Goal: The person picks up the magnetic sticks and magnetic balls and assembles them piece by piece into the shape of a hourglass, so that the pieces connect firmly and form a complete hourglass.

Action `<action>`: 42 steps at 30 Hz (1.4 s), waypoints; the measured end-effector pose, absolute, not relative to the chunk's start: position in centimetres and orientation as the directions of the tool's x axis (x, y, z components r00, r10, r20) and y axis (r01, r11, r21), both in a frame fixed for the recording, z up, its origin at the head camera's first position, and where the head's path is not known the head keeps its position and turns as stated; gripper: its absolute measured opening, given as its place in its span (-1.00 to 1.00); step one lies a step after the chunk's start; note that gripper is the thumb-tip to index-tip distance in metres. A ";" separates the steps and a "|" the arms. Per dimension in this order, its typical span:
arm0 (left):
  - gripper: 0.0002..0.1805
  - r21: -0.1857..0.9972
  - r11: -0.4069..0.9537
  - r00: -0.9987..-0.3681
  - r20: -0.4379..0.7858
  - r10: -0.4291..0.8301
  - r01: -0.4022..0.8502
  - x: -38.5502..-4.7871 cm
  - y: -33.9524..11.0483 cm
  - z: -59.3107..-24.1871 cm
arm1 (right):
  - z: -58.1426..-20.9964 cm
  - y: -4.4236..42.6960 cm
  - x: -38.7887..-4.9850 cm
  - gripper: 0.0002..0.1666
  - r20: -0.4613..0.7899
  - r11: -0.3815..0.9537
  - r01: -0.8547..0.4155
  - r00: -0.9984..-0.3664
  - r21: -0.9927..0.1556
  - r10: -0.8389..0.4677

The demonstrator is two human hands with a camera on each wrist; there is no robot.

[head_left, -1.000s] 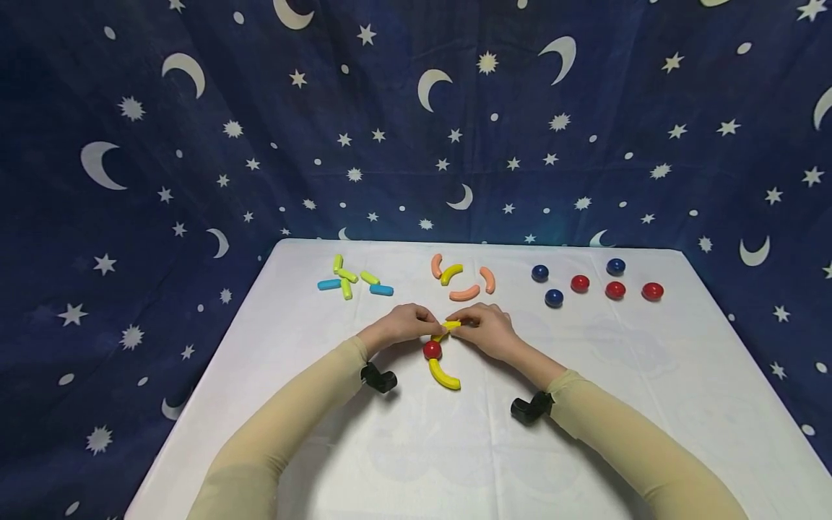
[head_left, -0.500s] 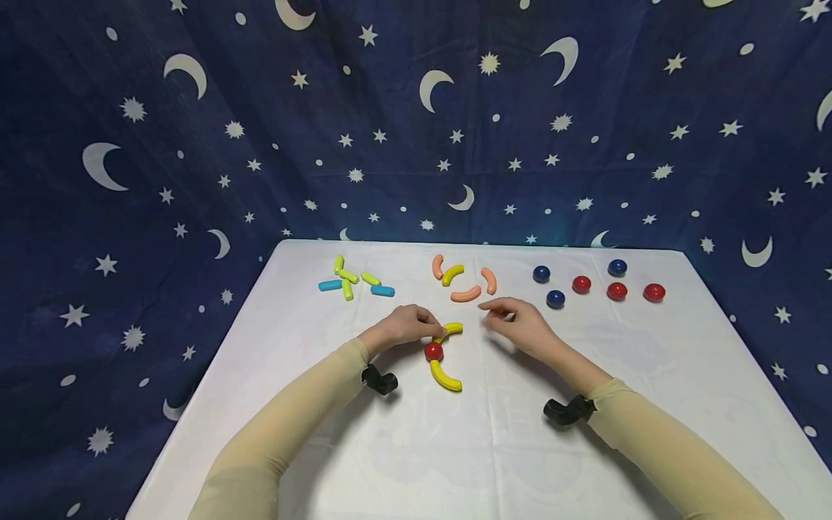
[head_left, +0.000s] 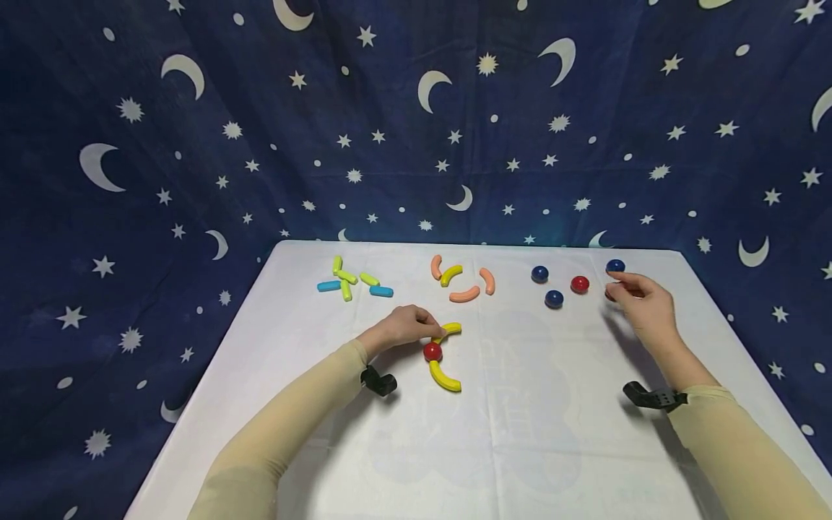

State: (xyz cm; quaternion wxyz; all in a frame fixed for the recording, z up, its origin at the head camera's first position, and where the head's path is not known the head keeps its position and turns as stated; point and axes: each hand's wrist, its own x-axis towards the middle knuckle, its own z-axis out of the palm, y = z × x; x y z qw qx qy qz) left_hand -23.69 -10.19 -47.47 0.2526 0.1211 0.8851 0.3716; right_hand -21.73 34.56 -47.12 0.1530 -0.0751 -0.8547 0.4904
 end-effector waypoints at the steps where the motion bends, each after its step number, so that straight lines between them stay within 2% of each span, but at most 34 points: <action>1: -0.72 0.719 0.694 -0.843 -0.356 0.403 0.028 -23.7 -10.2 -47.5 | -47.3 35.5 -21.8 -0.45 0.186 0.505 0.005 -0.927 -0.863 0.326; 6: -0.72 0.718 0.696 -0.846 -0.354 0.398 0.027 -23.6 -10.2 -47.6 | -48.5 39.3 -22.0 -0.31 0.058 0.481 0.231 -0.857 -0.846 0.513; 9: -0.72 0.717 0.697 -0.851 -0.346 0.396 0.033 -23.5 -10.0 -47.6 | -49.2 40.7 -21.8 -0.21 -0.049 0.473 0.366 -0.828 -0.801 0.558; 12: -0.74 0.716 0.696 -0.855 -0.329 0.401 0.051 -23.3 -9.9 -47.6 | -49.7 41.2 -21.6 -0.17 -0.099 0.455 0.423 -0.808 -0.783 0.581; 21: -0.75 0.636 0.731 -0.887 -0.154 0.435 0.248 -23.3 -10.0 -47.8 | -50.2 41.9 -21.7 -0.10 -0.123 0.456 0.438 -0.812 -0.775 0.571; 34: -0.78 0.690 0.680 -0.863 -0.159 0.479 0.250 -23.4 -10.6 -48.3 | -50.0 42.6 -22.1 0.05 -0.152 0.502 0.443 -0.842 -0.743 0.518; 42: -0.77 0.682 0.692 -0.856 -0.189 0.481 0.238 -23.6 -10.6 -48.0 | -50.2 42.6 -22.5 0.04 -0.141 0.539 0.440 -0.850 -0.718 0.508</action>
